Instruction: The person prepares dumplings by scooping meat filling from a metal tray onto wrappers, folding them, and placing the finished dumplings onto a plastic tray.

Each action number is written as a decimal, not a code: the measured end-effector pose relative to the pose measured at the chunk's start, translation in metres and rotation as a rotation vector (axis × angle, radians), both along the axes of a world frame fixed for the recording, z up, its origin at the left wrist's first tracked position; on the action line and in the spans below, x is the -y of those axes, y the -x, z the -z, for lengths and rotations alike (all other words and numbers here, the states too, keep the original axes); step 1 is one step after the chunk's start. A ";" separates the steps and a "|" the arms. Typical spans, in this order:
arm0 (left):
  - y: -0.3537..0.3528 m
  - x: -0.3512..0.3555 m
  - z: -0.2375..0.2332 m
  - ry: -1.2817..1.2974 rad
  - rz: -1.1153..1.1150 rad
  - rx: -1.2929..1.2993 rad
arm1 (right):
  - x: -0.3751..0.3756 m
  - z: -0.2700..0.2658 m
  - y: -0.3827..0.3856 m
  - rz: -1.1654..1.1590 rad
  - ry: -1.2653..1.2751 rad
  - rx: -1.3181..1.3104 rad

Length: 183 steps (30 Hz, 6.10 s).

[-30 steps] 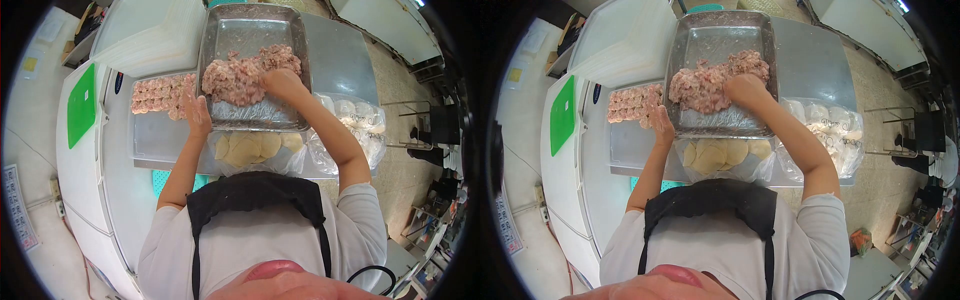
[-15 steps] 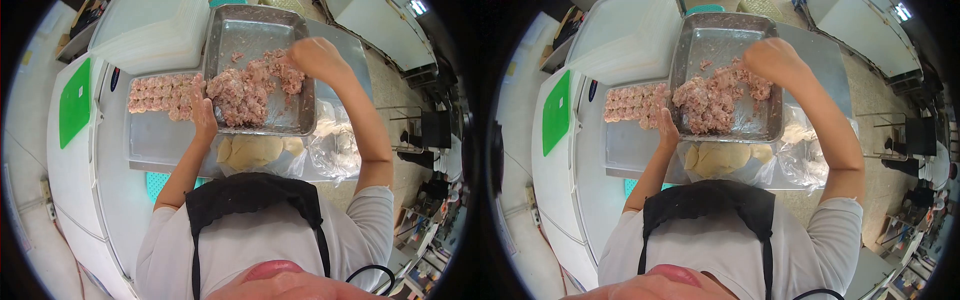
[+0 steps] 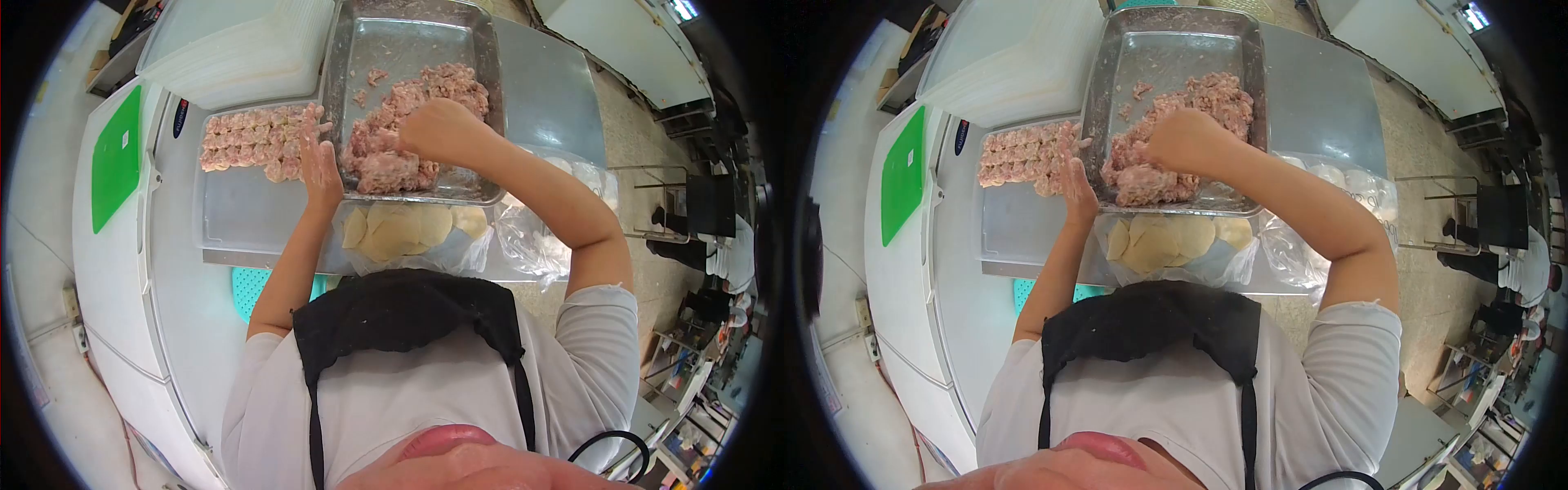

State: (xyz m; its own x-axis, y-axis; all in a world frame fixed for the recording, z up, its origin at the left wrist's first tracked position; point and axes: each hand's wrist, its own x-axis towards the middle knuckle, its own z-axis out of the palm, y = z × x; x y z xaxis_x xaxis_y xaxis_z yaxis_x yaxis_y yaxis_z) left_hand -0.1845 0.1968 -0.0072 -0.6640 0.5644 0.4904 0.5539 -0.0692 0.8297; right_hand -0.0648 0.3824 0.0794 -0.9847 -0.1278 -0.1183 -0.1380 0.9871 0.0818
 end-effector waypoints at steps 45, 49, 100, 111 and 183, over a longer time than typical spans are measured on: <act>0.006 0.000 0.011 -0.026 -0.057 -0.159 | -0.007 0.009 -0.073 0.412 -0.014 -0.021; 0.007 0.001 0.016 -0.003 -0.098 -0.229 | -0.052 -0.041 -0.065 0.542 -0.094 0.100; 0.007 0.004 0.012 -0.002 -0.044 -0.170 | 0.064 0.058 -0.051 0.609 -0.035 -0.134; 0.007 0.005 0.009 0.044 -0.060 -0.207 | -0.066 0.003 -0.063 0.639 -0.232 0.033; 0.013 0.010 0.015 -0.045 -0.003 -0.170 | -0.046 0.018 0.025 0.254 0.185 0.123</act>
State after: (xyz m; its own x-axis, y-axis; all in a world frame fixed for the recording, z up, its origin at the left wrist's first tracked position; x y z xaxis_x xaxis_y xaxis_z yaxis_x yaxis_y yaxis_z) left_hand -0.1977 0.1864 -0.0219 -0.5712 0.5373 0.6205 0.6861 -0.1023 0.7202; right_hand -0.0897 0.4282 0.0616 -0.9676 0.0893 -0.2363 0.1165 0.9877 -0.1040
